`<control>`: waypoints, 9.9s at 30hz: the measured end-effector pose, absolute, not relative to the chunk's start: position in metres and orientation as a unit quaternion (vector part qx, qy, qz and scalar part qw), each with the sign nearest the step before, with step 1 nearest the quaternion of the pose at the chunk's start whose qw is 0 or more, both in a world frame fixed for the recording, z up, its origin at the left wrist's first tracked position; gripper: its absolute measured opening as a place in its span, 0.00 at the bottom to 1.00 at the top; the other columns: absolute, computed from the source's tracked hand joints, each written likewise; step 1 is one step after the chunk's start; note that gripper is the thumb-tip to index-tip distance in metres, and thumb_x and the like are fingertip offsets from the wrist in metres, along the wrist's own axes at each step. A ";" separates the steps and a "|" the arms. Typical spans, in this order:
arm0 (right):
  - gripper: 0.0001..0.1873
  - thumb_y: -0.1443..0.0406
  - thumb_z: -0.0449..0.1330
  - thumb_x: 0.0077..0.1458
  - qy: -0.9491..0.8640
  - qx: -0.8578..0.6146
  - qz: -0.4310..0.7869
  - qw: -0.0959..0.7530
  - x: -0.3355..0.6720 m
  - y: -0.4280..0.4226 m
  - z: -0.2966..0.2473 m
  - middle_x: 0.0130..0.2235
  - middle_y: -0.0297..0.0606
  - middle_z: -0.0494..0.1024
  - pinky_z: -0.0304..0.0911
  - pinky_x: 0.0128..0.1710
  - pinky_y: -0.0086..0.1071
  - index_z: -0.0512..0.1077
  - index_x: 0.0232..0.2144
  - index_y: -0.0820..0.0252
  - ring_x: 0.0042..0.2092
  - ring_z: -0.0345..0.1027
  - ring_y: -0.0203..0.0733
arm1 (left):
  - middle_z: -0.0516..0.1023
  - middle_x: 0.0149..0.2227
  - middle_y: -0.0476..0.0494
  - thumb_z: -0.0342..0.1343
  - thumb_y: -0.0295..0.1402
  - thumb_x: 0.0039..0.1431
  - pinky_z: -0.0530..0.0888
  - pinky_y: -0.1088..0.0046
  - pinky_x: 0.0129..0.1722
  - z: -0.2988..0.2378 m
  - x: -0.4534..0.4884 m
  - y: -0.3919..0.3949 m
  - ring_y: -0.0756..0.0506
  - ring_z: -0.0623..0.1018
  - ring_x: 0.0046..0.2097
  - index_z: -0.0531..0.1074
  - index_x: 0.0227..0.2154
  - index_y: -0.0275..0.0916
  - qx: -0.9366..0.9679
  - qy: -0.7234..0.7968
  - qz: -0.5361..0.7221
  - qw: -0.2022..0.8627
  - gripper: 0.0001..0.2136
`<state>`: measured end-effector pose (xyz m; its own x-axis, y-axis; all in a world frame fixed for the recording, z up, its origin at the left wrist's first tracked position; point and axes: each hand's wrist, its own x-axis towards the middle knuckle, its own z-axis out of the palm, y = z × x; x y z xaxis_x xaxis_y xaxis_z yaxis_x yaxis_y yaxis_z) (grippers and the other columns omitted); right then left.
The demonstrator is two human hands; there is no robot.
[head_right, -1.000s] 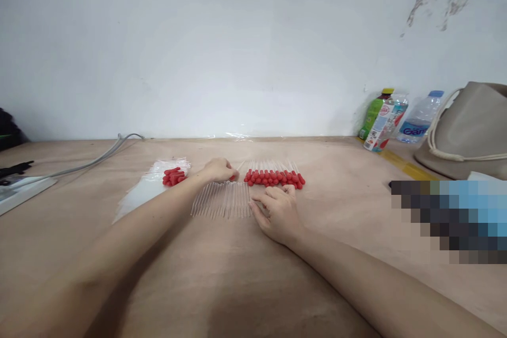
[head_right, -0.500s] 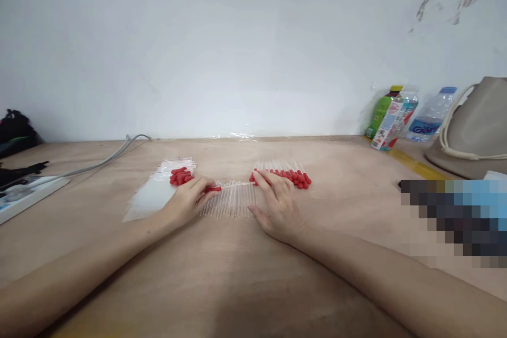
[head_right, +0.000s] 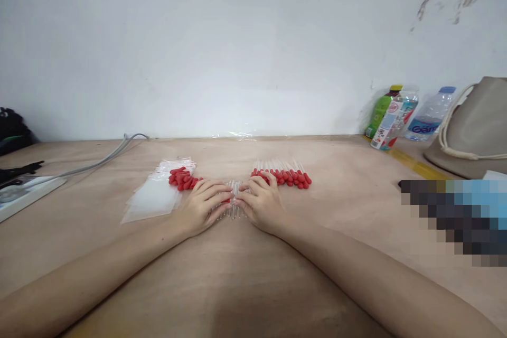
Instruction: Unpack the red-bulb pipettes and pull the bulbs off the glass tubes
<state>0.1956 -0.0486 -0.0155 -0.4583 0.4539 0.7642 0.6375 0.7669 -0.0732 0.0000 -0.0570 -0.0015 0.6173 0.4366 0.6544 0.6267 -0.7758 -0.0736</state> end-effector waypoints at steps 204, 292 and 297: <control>0.12 0.68 0.50 0.53 -0.839 -0.406 -0.065 0.356 0.156 -0.040 0.009 0.30 0.36 0.77 0.47 0.40 0.34 0.73 0.35 0.60 0.34 0.67 0.37 | 0.77 0.28 0.46 0.55 0.44 0.41 0.68 0.75 0.29 0.019 -0.140 0.054 0.45 0.75 0.32 0.74 0.31 0.37 -0.621 -0.723 -0.270 -0.136 0.17; 0.11 0.59 0.54 0.55 -0.874 -0.278 -0.094 0.388 0.204 -0.048 -0.019 0.39 0.36 0.76 0.48 0.52 0.45 0.73 0.37 0.55 0.45 0.65 0.41 | 0.77 0.35 0.46 0.51 0.31 0.58 0.67 0.66 0.45 -0.006 0.002 -0.058 0.46 0.73 0.43 0.70 0.35 0.38 -0.887 -0.287 -0.344 0.111 0.05; 0.09 0.64 0.53 0.57 -0.880 -0.229 -0.071 0.411 0.201 -0.045 -0.025 0.37 0.36 0.78 0.49 0.55 0.45 0.73 0.36 0.58 0.45 0.67 0.40 | 0.78 0.36 0.47 0.50 0.30 0.59 0.65 0.65 0.47 -0.006 0.002 -0.062 0.47 0.74 0.43 0.70 0.35 0.38 -0.888 -0.291 -0.335 0.123 0.05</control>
<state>0.2010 -0.0448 -0.0247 -0.5580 0.3437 0.7554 0.4610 0.8852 -0.0622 0.0023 -0.0622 -0.0056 0.6057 0.4338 0.6670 0.5987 -0.8007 -0.0229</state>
